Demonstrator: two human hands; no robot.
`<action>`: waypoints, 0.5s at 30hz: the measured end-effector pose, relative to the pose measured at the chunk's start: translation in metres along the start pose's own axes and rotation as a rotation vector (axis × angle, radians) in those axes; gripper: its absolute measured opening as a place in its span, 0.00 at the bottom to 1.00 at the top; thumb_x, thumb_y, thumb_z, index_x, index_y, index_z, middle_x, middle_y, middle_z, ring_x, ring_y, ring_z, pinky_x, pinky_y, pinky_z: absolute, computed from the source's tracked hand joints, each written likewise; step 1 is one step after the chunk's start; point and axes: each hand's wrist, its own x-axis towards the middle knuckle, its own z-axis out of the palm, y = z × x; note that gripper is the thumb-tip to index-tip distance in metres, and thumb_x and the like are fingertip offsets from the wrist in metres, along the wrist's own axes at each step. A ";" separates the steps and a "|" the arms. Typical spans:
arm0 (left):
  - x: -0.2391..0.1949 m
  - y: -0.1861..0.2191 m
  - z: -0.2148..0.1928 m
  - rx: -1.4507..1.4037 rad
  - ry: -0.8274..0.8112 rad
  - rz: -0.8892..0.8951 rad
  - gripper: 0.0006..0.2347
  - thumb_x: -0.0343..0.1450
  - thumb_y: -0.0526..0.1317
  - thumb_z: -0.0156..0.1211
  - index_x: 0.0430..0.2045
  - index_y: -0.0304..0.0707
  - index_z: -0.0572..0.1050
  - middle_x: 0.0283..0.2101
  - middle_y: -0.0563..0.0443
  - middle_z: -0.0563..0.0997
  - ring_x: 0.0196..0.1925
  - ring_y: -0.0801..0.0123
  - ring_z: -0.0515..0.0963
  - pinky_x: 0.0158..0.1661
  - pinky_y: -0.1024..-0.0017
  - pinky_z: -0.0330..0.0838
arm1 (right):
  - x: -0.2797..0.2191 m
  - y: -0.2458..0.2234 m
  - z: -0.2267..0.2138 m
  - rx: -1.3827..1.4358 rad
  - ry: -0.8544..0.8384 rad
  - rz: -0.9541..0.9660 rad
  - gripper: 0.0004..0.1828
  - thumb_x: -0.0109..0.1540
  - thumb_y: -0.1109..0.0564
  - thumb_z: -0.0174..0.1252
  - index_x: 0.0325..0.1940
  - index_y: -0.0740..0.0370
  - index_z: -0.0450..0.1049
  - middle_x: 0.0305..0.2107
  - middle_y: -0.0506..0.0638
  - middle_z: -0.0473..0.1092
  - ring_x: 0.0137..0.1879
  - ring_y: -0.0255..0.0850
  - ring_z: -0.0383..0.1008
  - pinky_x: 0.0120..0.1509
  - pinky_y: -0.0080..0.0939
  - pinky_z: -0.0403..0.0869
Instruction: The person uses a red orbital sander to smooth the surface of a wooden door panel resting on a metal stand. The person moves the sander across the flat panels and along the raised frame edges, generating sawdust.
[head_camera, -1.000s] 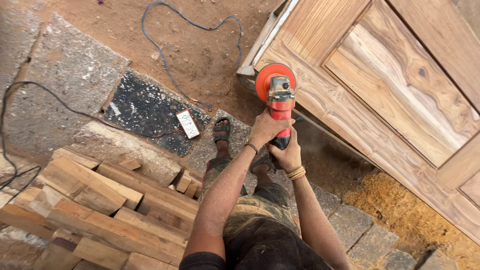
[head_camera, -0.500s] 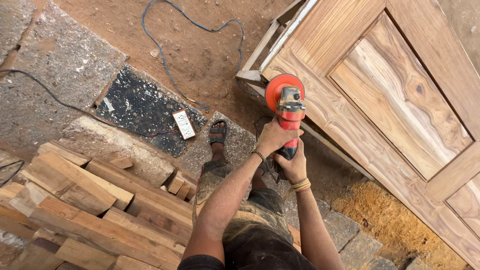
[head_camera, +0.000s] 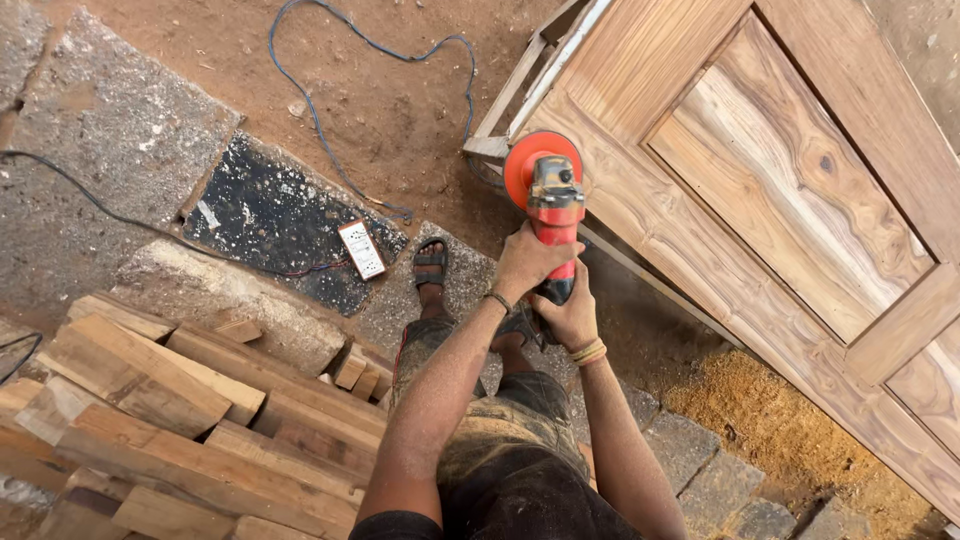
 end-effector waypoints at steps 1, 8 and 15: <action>-0.001 0.001 0.002 -0.026 -0.016 0.013 0.37 0.55 0.60 0.74 0.51 0.30 0.73 0.47 0.35 0.83 0.50 0.49 0.85 0.50 0.59 0.80 | -0.001 0.002 -0.003 -0.019 -0.009 0.017 0.50 0.49 0.41 0.73 0.68 0.61 0.59 0.47 0.60 0.77 0.53 0.49 0.81 0.54 0.48 0.77; 0.011 0.002 -0.012 -0.052 -0.048 0.007 0.38 0.54 0.62 0.72 0.52 0.32 0.73 0.48 0.36 0.84 0.50 0.52 0.86 0.51 0.60 0.81 | 0.013 -0.002 0.005 0.005 -0.018 -0.009 0.49 0.50 0.42 0.71 0.69 0.60 0.59 0.47 0.59 0.77 0.51 0.49 0.82 0.53 0.47 0.78; 0.011 -0.003 0.005 -0.059 -0.029 0.055 0.39 0.54 0.61 0.73 0.53 0.32 0.71 0.49 0.36 0.82 0.52 0.51 0.84 0.52 0.59 0.78 | 0.011 -0.003 -0.006 -0.001 -0.022 -0.014 0.50 0.49 0.42 0.71 0.70 0.59 0.58 0.49 0.60 0.77 0.53 0.50 0.81 0.55 0.48 0.78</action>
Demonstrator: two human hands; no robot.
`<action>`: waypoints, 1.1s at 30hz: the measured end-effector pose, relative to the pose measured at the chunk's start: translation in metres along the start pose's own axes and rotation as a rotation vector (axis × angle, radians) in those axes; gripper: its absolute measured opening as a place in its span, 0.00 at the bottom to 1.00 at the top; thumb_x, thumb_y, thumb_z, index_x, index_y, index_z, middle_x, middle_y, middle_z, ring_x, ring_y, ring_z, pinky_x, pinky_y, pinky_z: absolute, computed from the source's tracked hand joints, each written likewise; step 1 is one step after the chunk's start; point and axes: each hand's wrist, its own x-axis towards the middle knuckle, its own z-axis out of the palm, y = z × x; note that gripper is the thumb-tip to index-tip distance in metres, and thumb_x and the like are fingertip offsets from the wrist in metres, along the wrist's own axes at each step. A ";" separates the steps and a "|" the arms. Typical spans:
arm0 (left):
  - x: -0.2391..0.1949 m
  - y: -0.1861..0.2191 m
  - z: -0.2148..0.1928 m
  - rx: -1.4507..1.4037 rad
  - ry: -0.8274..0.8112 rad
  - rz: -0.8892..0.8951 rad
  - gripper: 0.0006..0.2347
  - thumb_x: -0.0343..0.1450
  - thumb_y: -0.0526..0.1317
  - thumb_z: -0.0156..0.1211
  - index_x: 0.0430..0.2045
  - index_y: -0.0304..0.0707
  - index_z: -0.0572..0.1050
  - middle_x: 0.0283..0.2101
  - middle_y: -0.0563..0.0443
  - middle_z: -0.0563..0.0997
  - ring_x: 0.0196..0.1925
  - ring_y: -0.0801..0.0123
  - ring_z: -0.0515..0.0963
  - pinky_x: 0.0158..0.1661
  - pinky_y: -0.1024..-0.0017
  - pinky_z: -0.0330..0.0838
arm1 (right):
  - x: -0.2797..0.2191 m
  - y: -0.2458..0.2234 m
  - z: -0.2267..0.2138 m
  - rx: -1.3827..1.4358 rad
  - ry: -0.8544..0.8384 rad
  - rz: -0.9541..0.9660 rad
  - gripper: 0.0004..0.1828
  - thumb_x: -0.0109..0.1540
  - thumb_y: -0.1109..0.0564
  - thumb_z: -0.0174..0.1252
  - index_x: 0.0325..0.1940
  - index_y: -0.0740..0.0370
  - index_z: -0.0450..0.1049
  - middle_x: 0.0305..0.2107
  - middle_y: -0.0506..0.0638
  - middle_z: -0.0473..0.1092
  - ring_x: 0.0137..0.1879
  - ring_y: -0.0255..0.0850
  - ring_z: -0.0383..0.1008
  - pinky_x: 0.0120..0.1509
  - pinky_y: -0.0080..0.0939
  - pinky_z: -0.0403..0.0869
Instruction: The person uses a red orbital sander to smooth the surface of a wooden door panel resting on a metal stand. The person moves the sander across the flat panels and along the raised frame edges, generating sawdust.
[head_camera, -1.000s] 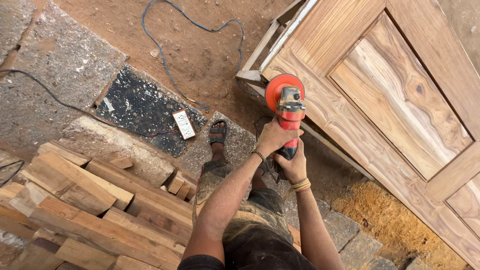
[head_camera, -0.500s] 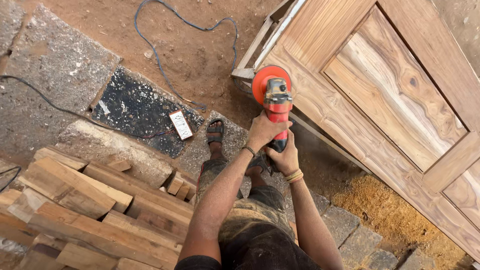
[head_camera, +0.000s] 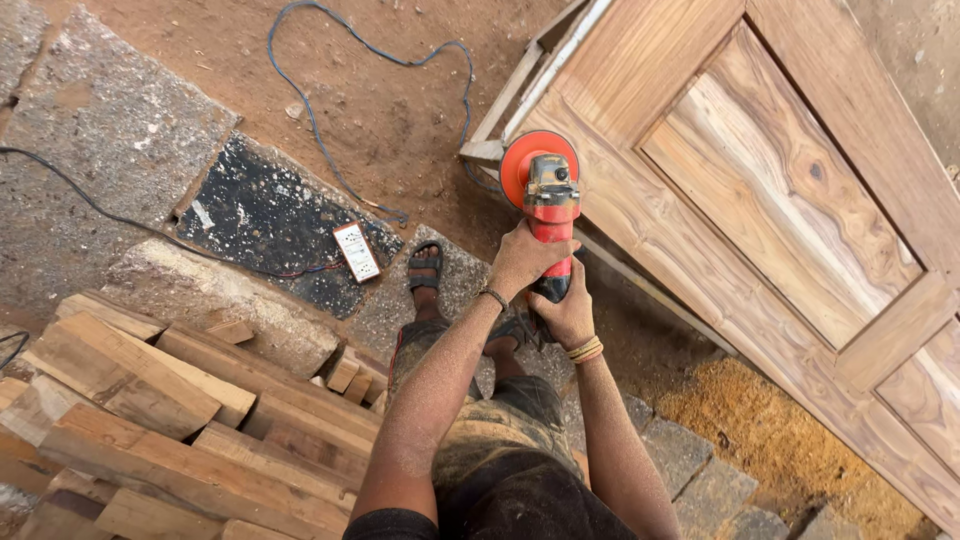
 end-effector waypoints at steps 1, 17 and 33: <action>-0.004 -0.002 0.005 -0.006 -0.004 -0.006 0.39 0.54 0.61 0.73 0.53 0.32 0.72 0.49 0.36 0.83 0.52 0.52 0.84 0.52 0.59 0.79 | -0.004 0.002 -0.003 -0.007 -0.002 0.026 0.50 0.49 0.41 0.71 0.70 0.59 0.58 0.48 0.60 0.77 0.53 0.50 0.82 0.55 0.48 0.78; -0.026 -0.004 0.062 0.022 -0.061 -0.035 0.38 0.54 0.61 0.73 0.52 0.33 0.73 0.49 0.38 0.83 0.51 0.54 0.85 0.51 0.61 0.79 | -0.032 0.061 -0.037 0.016 0.004 0.027 0.53 0.49 0.38 0.71 0.71 0.58 0.56 0.50 0.61 0.76 0.54 0.52 0.81 0.55 0.50 0.79; -0.050 -0.020 0.143 0.097 -0.146 0.013 0.38 0.55 0.61 0.72 0.52 0.31 0.72 0.47 0.37 0.83 0.49 0.55 0.86 0.50 0.62 0.80 | -0.076 0.119 -0.076 0.062 0.066 0.129 0.52 0.49 0.41 0.70 0.71 0.58 0.56 0.50 0.61 0.76 0.53 0.52 0.81 0.55 0.50 0.79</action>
